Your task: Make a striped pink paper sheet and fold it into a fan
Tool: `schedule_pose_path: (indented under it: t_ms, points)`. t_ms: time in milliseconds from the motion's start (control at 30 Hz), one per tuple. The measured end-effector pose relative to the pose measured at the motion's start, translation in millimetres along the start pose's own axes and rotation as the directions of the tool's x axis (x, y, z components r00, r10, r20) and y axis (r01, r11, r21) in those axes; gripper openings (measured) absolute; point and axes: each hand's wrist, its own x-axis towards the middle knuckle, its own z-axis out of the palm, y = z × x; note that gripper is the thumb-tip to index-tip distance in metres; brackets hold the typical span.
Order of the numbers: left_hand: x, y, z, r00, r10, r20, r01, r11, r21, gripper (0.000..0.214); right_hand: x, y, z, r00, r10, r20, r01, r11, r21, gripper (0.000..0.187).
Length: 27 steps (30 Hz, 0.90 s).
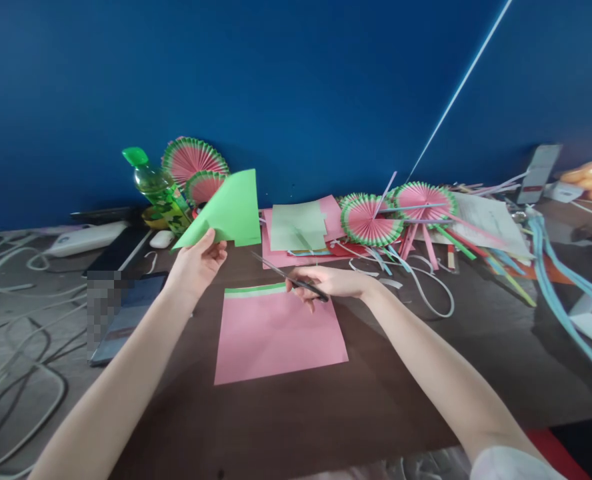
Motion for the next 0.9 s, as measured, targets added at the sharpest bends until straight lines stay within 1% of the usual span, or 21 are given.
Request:
schedule_pose_path:
  t_ms: [100, 200, 267, 367, 533, 667, 900]
  points:
    - [-1.4, -1.3, 2.4, 0.999, -0.037, -0.039, 0.033, 0.995, -0.097, 0.015, 4.2, 0.6, 4.8, 0.999, -0.014, -0.033, 0.013, 1.0, -0.019, 0.029]
    - [-5.7, -4.9, 5.6, 0.998, -0.061, -0.018, 0.057, 0.986, -0.156, 0.014, 12.0, 1.3, 16.9, 0.99, -0.052, -0.132, 0.052, 0.999, 0.002, 0.028]
    - [-9.6, -8.7, 8.1, 0.997, -0.075, 0.012, 0.076, 0.981, -0.177, 0.014, 18.3, 1.1, 28.3, 0.97, -0.1, -0.22, 0.111, 0.993, 0.04, 0.026]
    - [-14.5, -15.2, 11.0, 0.994, -0.096, 0.042, 0.103, 0.975, -0.197, 0.016, 26.8, 0.0, 45.3, 0.927, -0.15, -0.344, 0.187, 0.979, 0.077, 0.025]
    - [-19.2, -25.3, 12.3, 0.992, -0.111, 0.064, 0.122, 0.971, -0.205, 0.016, 34.4, 2.4, 62.1, 0.877, -0.149, -0.457, 0.231, 0.965, 0.128, 0.029]
    - [-22.6, -32.0, 13.4, 0.988, -0.132, 0.08, 0.146, 0.967, -0.207, 0.014, 37.5, 5.9, 67.9, 0.842, -0.151, -0.517, 0.249, 0.96, 0.125, 0.028]
    - [-28.7, -37.9, 15.1, 0.984, -0.153, 0.091, 0.169, 0.965, -0.201, 0.016, 38.5, 6.1, 71.3, 0.831, -0.151, -0.536, 0.24, 0.966, 0.099, 0.027]
